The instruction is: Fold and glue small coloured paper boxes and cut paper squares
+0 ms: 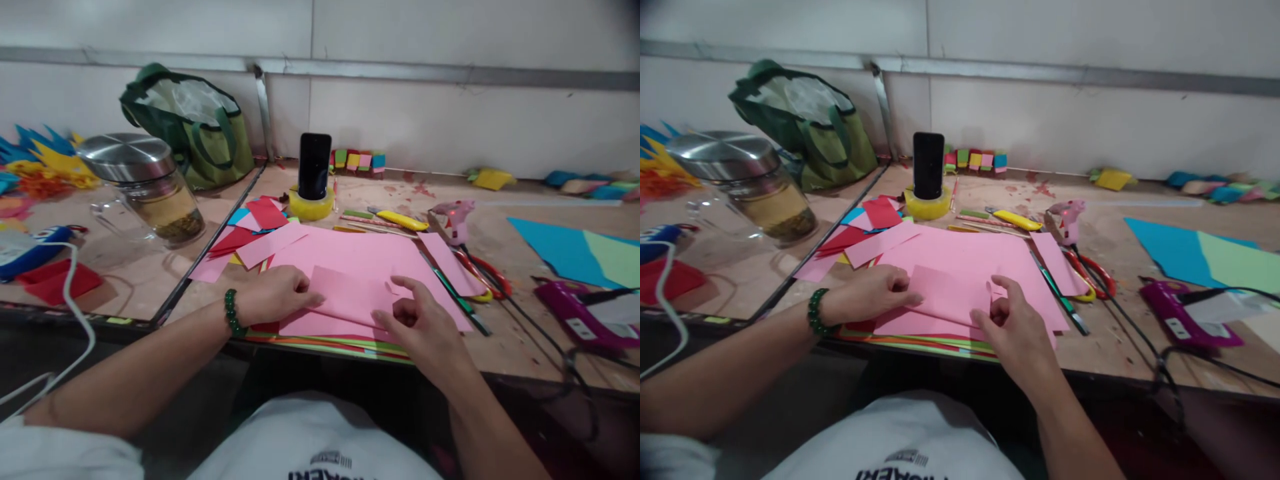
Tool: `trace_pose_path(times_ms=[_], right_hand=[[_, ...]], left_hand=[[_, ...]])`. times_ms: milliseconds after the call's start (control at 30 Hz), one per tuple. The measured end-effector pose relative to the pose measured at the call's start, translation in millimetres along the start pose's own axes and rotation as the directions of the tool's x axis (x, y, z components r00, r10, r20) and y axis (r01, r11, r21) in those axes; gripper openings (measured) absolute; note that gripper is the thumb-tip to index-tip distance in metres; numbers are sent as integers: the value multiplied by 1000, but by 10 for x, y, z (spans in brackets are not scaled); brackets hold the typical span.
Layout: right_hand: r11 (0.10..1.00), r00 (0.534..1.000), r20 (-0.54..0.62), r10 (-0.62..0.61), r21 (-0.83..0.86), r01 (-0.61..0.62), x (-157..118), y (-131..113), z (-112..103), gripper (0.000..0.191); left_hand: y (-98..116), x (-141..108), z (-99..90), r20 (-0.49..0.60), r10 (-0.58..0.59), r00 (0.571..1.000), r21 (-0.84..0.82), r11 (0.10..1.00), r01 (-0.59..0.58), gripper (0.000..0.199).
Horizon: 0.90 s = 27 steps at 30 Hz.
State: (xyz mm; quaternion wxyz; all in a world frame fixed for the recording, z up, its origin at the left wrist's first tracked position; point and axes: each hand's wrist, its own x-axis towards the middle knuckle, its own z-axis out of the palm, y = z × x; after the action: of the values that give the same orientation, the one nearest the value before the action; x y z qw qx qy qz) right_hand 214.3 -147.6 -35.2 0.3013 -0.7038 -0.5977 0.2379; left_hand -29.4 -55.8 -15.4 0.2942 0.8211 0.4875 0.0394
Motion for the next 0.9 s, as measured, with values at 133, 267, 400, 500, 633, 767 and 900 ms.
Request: trace_pose_path(times_ms=[133, 267, 400, 500, 633, 767, 900], right_hand=[[1000, 1000, -15, -7, -24, 7, -18, -21, 13, 62], [999, 1000, -17, -22, -33, 21, -12, -28, 11, 64], [998, 999, 3, -49, -43, 49, -18, -28, -1, 62], [998, 998, 30, -54, -42, 55, -32, -36, -14, 62], [997, 996, 66, -67, -22, 69, -36, -57, -30, 64], [998, 994, 86, -67, -4, 68, -29, -71, -45, 65], [997, 991, 111, -78, 12, 77, -34, -74, -68, 66]], left_hand=[[16, 1, -26, 28, 13, 1000, -41, 999, -12, 47], [52, -12, -23, -9, -2, 1000, -2, 1000, 2, 44], [42, -21, 3, -27, 16, 1000, 5, 1000, -15, 44], [19, -26, 14, -23, 25, 999, 14, 1000, -25, 43], [20, -33, 9, -28, 28, 999, 35, 999, -27, 42], [42, -39, -2, -21, 24, 999, 61, 998, -23, 41], [38, -44, 6, -20, 52, 998, 71, 996, -50, 40]])
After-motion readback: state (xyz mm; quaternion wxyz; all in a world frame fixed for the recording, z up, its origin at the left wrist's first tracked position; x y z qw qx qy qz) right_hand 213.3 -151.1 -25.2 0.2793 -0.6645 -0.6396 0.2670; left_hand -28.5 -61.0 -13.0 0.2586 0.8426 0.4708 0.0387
